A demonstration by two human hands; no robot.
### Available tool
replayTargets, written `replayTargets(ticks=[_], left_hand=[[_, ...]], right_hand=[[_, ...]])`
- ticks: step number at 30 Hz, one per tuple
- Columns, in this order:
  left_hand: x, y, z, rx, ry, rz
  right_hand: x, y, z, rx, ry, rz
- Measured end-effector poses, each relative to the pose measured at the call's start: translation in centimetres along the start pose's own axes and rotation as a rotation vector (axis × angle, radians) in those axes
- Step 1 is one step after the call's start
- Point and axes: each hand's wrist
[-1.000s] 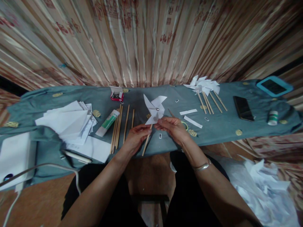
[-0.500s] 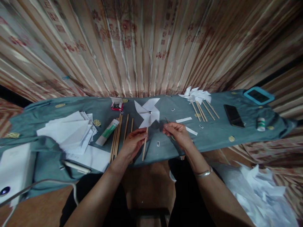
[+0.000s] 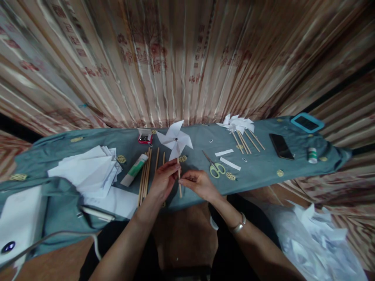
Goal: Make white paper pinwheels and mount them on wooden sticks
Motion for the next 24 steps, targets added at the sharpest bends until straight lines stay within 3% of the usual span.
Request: replayTargets(ticks=[6,10,13,17,21,24], left_hand=[[0.1,0.3,0.6,-0.007,-0.021,-0.043],[0.0,0.1,0.6,-0.014,-0.017,-0.070],[-0.1,-0.1,0.5,-0.003,-0.001,-0.103],[0.0,-0.2,0.7,0.028,0.011,-0.115],[0.1,0.0,0.9,0.062,0.028,-0.115],[0.1,0.1,1.0,0.069,0.037,-0.132]], right_hand=[[-0.6,0.1,0.3,-0.007,0.010,-0.052],[1.1,0.6,1.5,0.017,-0.078,-0.108],[4.7,1.5,3.4,0.074,-0.255,-0.200],[11.4,3.0,6.0,0.064,-0.694,-0.358],[16.6,4.2,6.4,-0.163,-1.253,-0.446],[18.6,4.9,5.1,-0.318,-1.391,-0.407]])
Point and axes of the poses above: each hand's wrist, its own y-axis towards the middle knuckle, its own x-axis out of the back of the hand, z = x × y
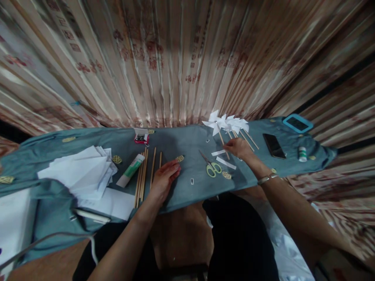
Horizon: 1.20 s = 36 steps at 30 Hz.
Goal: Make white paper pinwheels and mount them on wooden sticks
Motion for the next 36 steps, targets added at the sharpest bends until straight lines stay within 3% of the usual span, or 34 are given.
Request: replayTargets(ticks=[10,19,28,36], left_hand=[[0.1,0.2,0.2,-0.004,0.045,-0.008],[0.3,0.4,0.3,0.002,0.070,-0.025],[0.1,0.2,0.2,0.014,0.071,-0.041],[0.0,0.2,0.1,0.017,0.082,-0.059]], right_hand=[[-1.7,3.7,-1.3,-0.069,-0.067,0.095],[-2.5,4.6,-1.6,-0.041,-0.067,0.110],[-2.4,4.8,-3.7,-0.127,-0.093,-0.053],[-3.9,5.3,-3.9,-0.144,-0.079,-0.054]])
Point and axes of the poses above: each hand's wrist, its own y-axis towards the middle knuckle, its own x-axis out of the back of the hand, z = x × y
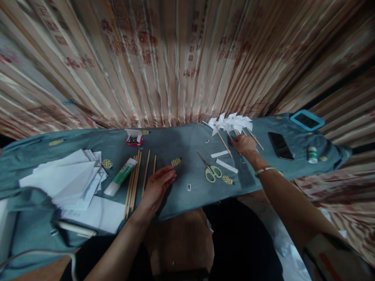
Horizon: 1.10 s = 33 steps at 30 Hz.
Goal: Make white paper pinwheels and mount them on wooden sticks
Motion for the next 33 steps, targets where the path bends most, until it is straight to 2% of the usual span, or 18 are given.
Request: replayTargets(ticks=[8,14,19,33], left_hand=[[0.2,-0.1,0.0,-0.005,0.010,0.025],[0.3,0.0,0.0,-0.002,0.004,0.032],[0.3,0.0,0.0,0.010,-0.014,0.017],[0.4,0.1,0.1,-0.005,0.013,0.024]], right_hand=[[0.1,-0.2,0.6,0.039,0.016,0.005],[0.6,0.1,-0.9,-0.010,-0.010,-0.057],[0.3,1.0,-1.7,-0.045,-0.035,-0.051],[-0.2,0.5,-1.0,0.006,-0.017,-0.021]])
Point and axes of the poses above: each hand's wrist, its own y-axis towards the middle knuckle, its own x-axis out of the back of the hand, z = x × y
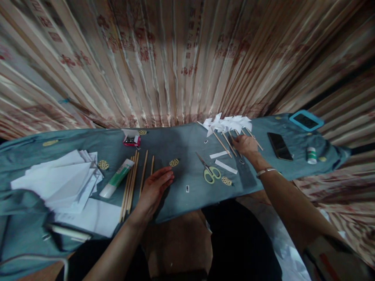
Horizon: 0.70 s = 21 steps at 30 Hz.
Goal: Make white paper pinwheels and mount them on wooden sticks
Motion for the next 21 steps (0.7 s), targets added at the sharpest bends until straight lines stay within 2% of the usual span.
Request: replayTargets(ticks=[5,8,12,14,18,21], left_hand=[[-0.1,-0.1,-0.1,0.013,-0.010,-0.014],[-0.1,-0.1,-0.1,0.012,-0.014,-0.018],[-0.1,0.0,0.0,0.001,-0.021,-0.025],[-0.1,0.0,0.0,0.001,-0.023,-0.026],[-0.2,-0.1,0.0,-0.007,-0.014,-0.012],[-0.2,-0.2,-0.1,-0.009,-0.011,-0.007]], right_hand=[[0.8,-0.2,-0.7,0.021,0.012,-0.048],[0.6,-1.1,-0.6,0.093,0.037,-0.120],[-0.9,-2.6,0.8,0.238,0.097,-0.196],[-1.8,-3.0,1.7,0.254,0.147,-0.234],[-3.3,-2.1,2.9,0.338,0.279,-0.363],[-4.1,-0.9,3.3,0.340,0.335,-0.421]])
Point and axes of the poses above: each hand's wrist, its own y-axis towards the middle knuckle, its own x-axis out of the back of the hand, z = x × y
